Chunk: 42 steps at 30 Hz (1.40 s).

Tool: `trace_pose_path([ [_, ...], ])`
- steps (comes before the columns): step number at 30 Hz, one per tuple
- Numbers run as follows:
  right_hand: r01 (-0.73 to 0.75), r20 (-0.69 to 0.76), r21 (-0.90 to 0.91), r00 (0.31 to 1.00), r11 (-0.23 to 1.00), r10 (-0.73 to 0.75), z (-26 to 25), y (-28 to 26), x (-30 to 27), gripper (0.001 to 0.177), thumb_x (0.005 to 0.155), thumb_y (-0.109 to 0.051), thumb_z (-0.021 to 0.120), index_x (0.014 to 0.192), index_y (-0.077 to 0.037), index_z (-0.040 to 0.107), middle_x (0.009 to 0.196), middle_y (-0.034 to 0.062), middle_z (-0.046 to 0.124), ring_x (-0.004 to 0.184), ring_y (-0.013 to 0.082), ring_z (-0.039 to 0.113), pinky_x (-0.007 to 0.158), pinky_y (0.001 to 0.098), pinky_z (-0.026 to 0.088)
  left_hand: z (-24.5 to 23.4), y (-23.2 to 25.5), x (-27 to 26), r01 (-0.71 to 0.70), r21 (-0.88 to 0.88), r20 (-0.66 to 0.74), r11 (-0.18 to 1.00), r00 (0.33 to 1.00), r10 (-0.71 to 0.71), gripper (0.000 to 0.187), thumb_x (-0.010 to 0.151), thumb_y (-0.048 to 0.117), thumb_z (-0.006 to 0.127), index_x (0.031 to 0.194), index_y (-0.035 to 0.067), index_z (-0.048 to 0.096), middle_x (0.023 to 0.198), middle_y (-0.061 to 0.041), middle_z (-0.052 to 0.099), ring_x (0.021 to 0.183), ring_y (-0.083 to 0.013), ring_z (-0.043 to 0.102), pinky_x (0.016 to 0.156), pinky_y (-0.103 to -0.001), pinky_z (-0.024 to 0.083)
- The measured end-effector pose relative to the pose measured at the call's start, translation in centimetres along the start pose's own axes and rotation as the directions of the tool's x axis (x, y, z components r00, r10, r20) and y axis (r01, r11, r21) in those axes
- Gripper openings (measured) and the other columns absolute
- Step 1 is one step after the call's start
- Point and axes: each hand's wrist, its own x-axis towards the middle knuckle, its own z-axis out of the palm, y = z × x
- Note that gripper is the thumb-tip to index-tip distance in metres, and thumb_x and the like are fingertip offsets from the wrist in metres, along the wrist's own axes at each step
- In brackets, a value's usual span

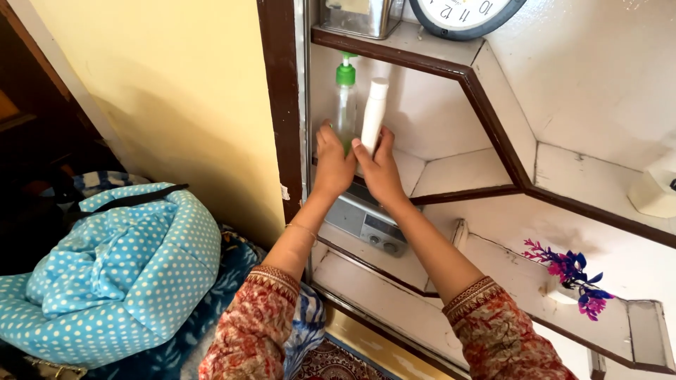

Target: The person picks up a metal box and places it on a shelf, then moves a clock to a different shelf. They pick up bottles of lotion and other items, placing them on the shelf in an organized manner.

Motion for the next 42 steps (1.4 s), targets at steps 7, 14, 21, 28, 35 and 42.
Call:
trace_pose_path([
  [7, 0.037, -0.042, -0.07, 0.998, 0.997, -0.04, 1.2, 3.5, 2.8, 0.078, 0.101, -0.051, 0.06, 0.153, -0.007, 0.021, 0.15, 0.0317, 0.045, 0.141, 0.049, 0.042, 0.115, 0.0577, 0.038, 1.2, -3.2, 1.5, 0.038, 0.005, -0.027, 0.999, 0.999, -0.037, 0.062, 0.098, 0.017, 0.058, 0.146, -0.007, 0.026, 0.134, -0.033, 0.047, 0.128, -0.0567, 0.047, 0.109, -0.063, 0.04],
  [14, 0.191, -0.21, -0.444, 0.928, 0.876, -0.309, 2.7, 5.6, 4.3, 0.069, 0.103, -0.04, 0.058, 0.148, 0.006, 0.032, 0.131, 0.0293, 0.05, 0.128, 0.047, 0.045, 0.113, 0.0536, 0.03, 0.8, 0.2, -0.8, 0.004, 0.136, -0.235, 0.991, 0.972, 0.028, 0.059, 0.094, 0.018, 0.066, 0.141, -0.006, 0.041, 0.124, -0.032, 0.055, 0.117, -0.0535, 0.057, 0.098, -0.06, 0.05],
  [21, 0.101, -0.208, -0.398, 0.958, 0.912, -0.197, 2.8, 4.5, 2.6, 0.059, 0.103, -0.036, 0.052, 0.147, -0.003, 0.032, 0.129, 0.021, 0.042, 0.122, 0.0479, 0.055, 0.101, 0.055, 0.051, 1.6, -0.8, -1.1, -0.03, 0.169, -0.337, 0.985, 0.937, 0.087, 0.047, 0.095, 0.011, 0.06, 0.139, 0.002, 0.044, 0.12, -0.022, 0.055, 0.111, -0.0488, 0.061, 0.089, -0.058, 0.055],
  [28, -0.02, -0.201, -0.386, 0.978, 0.922, -0.063, 2.8, 4.7, 4.3, 0.029, 0.103, -0.034, 0.052, 0.117, -0.016, 0.037, 0.114, 0.013, 0.052, 0.105, 0.0459, 0.065, 0.09, 0.0572, 0.055, 1.9, -2.5, 0.5, 0.03, 0.249, -0.337, 0.968, 0.94, 0.057, 0.044, 0.093, 0.013, 0.063, 0.134, 0.006, 0.049, 0.115, -0.021, 0.063, 0.101, -0.0479, 0.068, 0.082, -0.059, 0.057],
  [35, -0.037, -0.285, -0.434, 0.953, 0.9, -0.099, 3.2, 4.6, 4.7, 0.039, 0.099, -0.034, 0.06, 0.12, -0.013, 0.035, 0.12, 0.0162, 0.048, 0.1, 0.0478, 0.067, 0.086, 0.0577, 0.059, 1.9, -2.4, 0.6, 0.055, 0.225, -0.318, 0.973, 0.948, 0.02, 0.049, 0.092, 0.027, 0.068, 0.132, 0.006, 0.048, 0.113, -0.022, 0.066, 0.099, -0.047, 0.07, 0.08, -0.059, 0.058],
  [42, -0.006, -0.245, -0.486, 0.961, 0.874, -0.13, 3.2, 3.5, 3.7, 0.038, 0.103, -0.032, 0.053, 0.13, -0.01, 0.038, 0.122, 0.018, 0.053, 0.105, 0.0482, 0.066, 0.088, 0.0588, 0.058, 2.3, -4.2, 1.7, 0.078, 0.304, -0.283, 0.949, 0.959, 0.012, 0.047, 0.091, 0.025, 0.068, 0.13, 0.007, 0.051, 0.106, -0.019, 0.069, 0.093, -0.0441, 0.072, 0.077, -0.056, 0.059],
])
